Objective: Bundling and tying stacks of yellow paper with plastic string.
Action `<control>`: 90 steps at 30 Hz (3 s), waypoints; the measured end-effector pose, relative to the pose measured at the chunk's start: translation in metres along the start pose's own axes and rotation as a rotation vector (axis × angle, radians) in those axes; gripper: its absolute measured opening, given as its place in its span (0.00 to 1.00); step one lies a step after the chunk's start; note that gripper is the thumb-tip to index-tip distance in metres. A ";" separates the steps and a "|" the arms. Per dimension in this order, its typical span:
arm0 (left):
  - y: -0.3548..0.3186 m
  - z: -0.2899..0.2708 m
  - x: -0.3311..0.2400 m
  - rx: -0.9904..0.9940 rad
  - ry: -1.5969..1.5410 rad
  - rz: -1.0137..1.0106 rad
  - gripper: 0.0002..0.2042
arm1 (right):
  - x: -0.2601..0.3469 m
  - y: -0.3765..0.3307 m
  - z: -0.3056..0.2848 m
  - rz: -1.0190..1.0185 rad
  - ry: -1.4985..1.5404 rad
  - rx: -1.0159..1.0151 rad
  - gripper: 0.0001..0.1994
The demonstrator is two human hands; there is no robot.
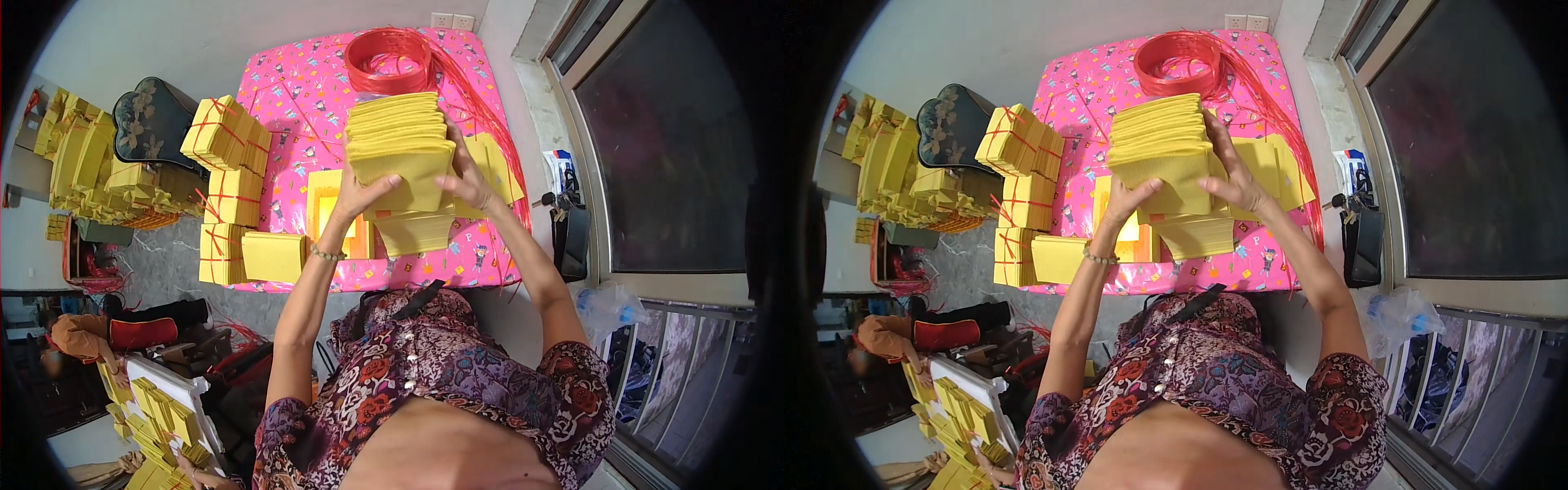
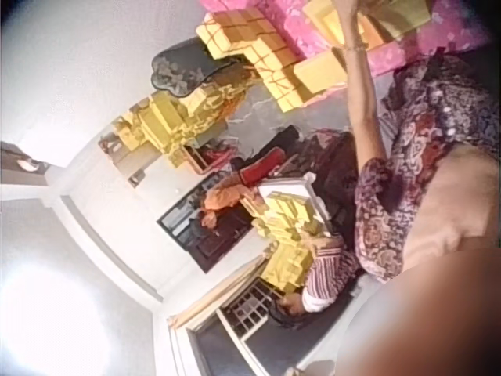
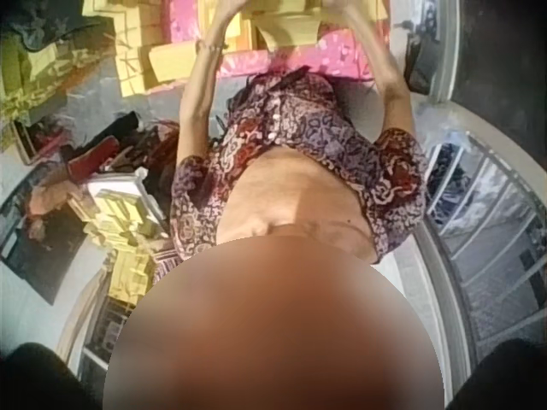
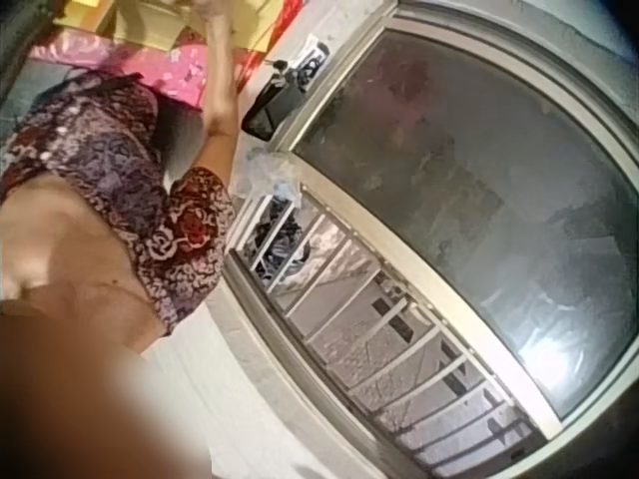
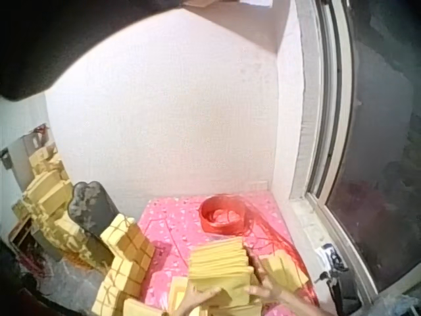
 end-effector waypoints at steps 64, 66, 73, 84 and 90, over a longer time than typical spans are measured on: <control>-0.016 0.020 -0.021 -0.010 0.087 0.147 0.52 | 0.005 -0.006 0.025 0.128 0.017 -0.047 0.73; -0.016 0.018 -0.019 -0.009 0.086 0.125 0.51 | -0.004 -0.010 0.024 0.154 -0.053 -0.017 0.73; -0.018 0.014 -0.015 0.013 0.136 0.055 0.51 | -0.004 -0.009 0.023 0.121 -0.156 0.010 0.73; 0.017 0.025 -0.038 -0.100 0.135 0.174 0.47 | 0.028 0.024 -0.004 0.092 -0.209 -0.110 0.54; 0.030 0.021 -0.041 -0.179 0.140 -0.182 0.37 | 0.016 0.034 -0.012 0.450 -0.084 0.154 0.53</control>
Point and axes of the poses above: each hand's wrist, its own y-axis towards the middle knuckle, its own z-axis out of the palm, x = y × z, the point moved 5 cm from there along y, towards the middle knuckle, and after that the axes turned 12 degrees about -y, right-handed, at the moved point
